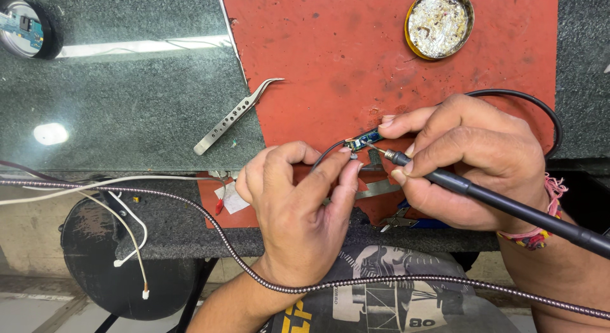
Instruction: The person solders a small circuit board on a red work mat, holding the board with one hand while applying a soldering iron to its contacts. They periodically dip the iron in a solder tin, reposition the board, and continue soldering different points along it.
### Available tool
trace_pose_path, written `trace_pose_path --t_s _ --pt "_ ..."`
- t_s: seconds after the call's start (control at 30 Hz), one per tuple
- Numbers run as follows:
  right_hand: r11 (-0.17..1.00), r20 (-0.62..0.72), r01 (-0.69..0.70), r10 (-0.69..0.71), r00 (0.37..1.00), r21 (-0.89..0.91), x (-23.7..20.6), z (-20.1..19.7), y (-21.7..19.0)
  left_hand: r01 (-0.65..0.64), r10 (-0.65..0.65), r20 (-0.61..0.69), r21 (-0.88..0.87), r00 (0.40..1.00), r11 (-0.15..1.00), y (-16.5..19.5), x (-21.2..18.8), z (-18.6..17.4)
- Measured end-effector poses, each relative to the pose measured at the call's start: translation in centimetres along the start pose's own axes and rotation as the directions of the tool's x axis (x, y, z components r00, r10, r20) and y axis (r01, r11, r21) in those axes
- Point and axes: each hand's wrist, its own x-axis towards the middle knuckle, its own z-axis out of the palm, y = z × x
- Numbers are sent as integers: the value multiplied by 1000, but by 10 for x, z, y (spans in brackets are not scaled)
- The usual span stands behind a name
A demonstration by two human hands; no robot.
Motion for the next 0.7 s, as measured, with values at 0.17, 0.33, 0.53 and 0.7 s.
trace_pose_path --t_s 0.17,0.33,0.53,0.7 --pt "1000 -1 4 -4 1000 4 0 0 1 -92 90 28 69 996 993 -3 -6 -4" --pt "1000 0 5 -5 1000 5 0 -1 1 -183 176 67 124 982 975 -7 -7 -6" --pt "1000 -12 4 -4 1000 -10 1 -1 0 -156 151 48 118 987 981 -7 -3 -4" --pt "1000 -22 -9 9 1000 -12 2 1 -1 -152 149 35 98 988 984 -7 -3 -3"
